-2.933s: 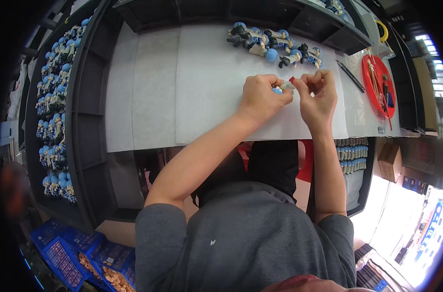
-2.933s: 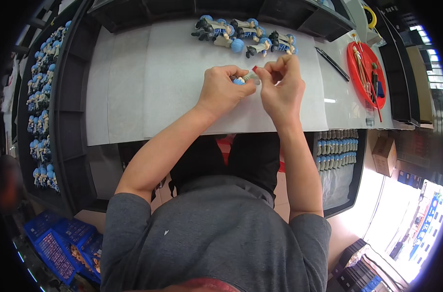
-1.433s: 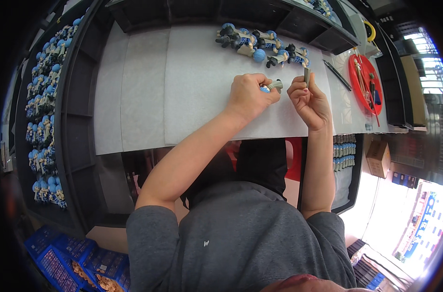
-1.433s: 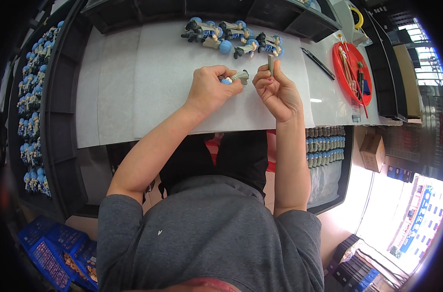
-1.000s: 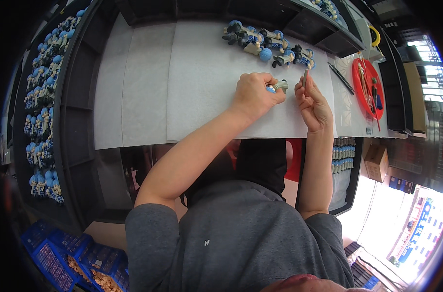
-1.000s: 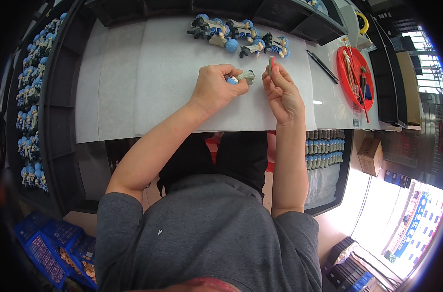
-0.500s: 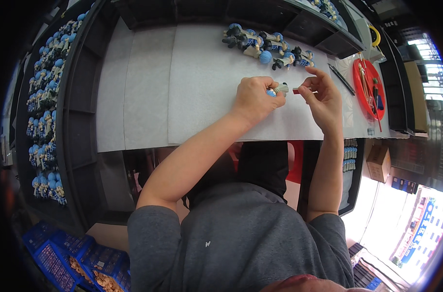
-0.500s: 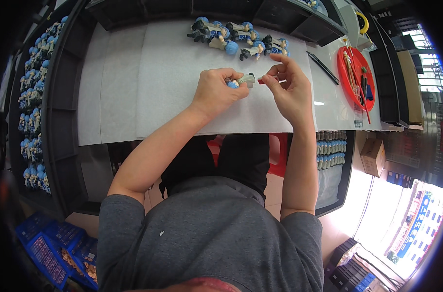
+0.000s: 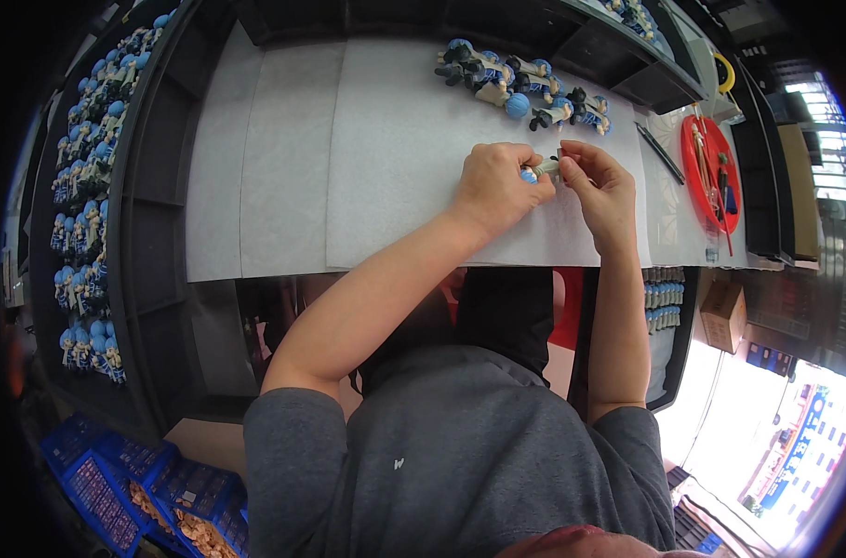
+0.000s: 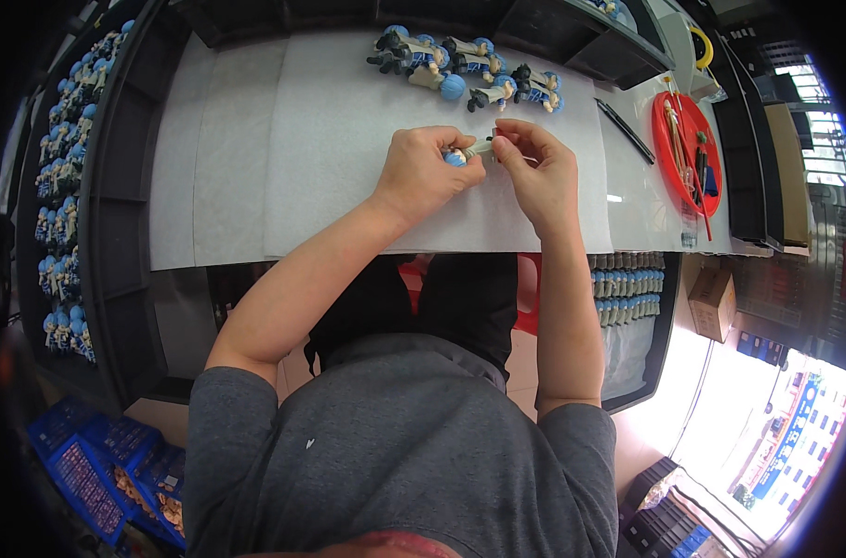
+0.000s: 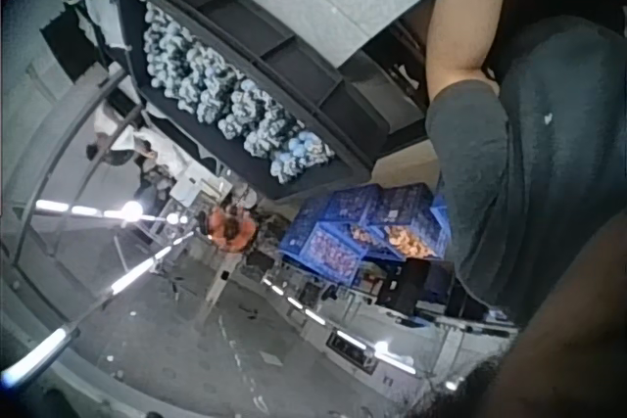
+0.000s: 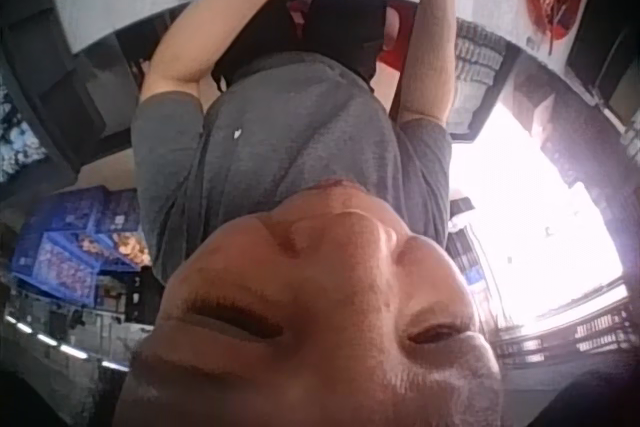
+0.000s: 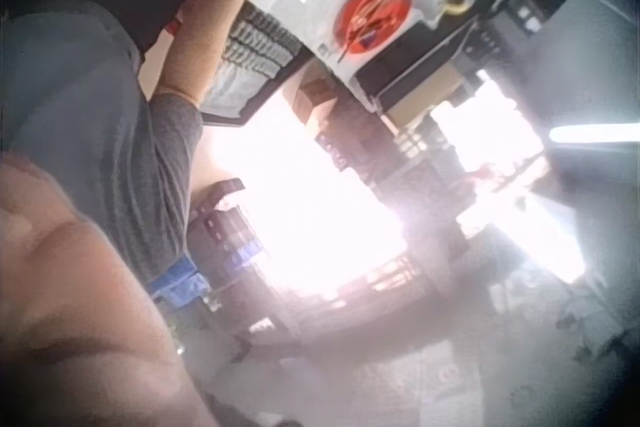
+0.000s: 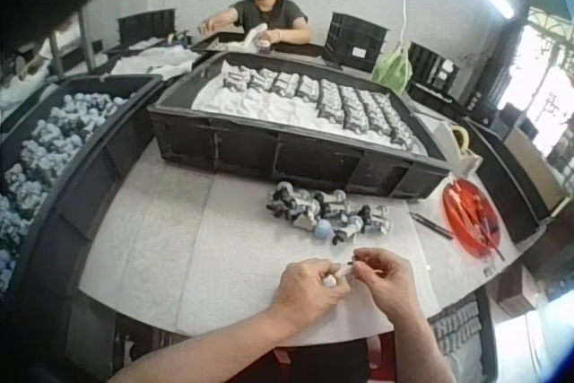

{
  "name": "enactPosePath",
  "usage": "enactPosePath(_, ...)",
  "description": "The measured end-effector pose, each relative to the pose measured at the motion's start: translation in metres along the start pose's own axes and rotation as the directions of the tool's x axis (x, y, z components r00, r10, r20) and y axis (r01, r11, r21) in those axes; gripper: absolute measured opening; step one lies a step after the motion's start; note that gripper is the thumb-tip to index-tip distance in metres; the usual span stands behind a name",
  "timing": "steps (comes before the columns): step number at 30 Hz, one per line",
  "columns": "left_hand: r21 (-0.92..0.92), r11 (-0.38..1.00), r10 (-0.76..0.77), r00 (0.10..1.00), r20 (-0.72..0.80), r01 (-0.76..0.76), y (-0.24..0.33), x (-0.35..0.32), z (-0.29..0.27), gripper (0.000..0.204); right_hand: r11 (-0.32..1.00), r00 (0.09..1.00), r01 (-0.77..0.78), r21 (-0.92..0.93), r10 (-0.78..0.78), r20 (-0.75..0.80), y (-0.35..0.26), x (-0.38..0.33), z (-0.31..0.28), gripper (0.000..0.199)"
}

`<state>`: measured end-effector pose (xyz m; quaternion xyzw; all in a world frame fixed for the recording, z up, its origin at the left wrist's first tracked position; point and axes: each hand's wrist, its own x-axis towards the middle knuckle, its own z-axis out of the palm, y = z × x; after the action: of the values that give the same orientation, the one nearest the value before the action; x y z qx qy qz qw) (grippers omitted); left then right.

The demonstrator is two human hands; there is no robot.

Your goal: Assembling small blue-haired toy figures by attaching heads to bodies and placing them in trays.

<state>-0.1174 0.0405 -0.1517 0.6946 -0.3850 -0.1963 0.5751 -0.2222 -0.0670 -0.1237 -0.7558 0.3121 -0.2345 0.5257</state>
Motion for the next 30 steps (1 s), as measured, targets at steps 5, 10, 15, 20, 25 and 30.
enactPosePath(5, -0.014, 1.000, -0.002, 1.000, 0.003, 0.002, 0.000, 0.000, 0.000, 0.026, 0.985, 0.995, -0.042, 0.169, 0.057, -0.081, -0.004, -0.006, 0.003, 0.022)
enactPosePath(10, -0.031, 0.999, -0.019, 0.999, 0.027, 0.020, 0.000, 0.001, 0.000, 0.026, 0.993, 0.992, 0.018, 0.116, -0.003, -0.126, -0.001, -0.007, 0.006, 0.020)
enactPosePath(15, -0.013, 1.000, 0.005, 1.000, 0.003, -0.005, 0.000, 0.000, 0.000, 0.027, 0.997, 0.991, 0.024, 0.074, -0.014, -0.133, 0.001, -0.008, 0.009, 0.016)
enactPosePath(20, -0.005, 1.000, -0.007, 1.000, -0.018, 0.007, -0.001, 0.000, 0.001, 0.028, 0.999, 0.991, 0.019, 0.027, -0.015, -0.130, 0.002, -0.008, 0.011, 0.014)
enactPosePath(25, -0.001, 1.000, 0.012, 0.999, -0.029, -0.012, -0.001, 0.000, 0.001, 0.027, 0.996, 0.982, 0.074, -0.058, -0.083, -0.170, 0.000, -0.004, 0.019, 0.011)
enactPosePath(30, -0.025, 1.000, -0.006, 0.999, -0.031, 0.005, 0.001, 0.000, 0.003, 0.025, 0.993, 0.979, 0.095, -0.071, -0.106, -0.175, 0.003, -0.004, 0.018, 0.009)
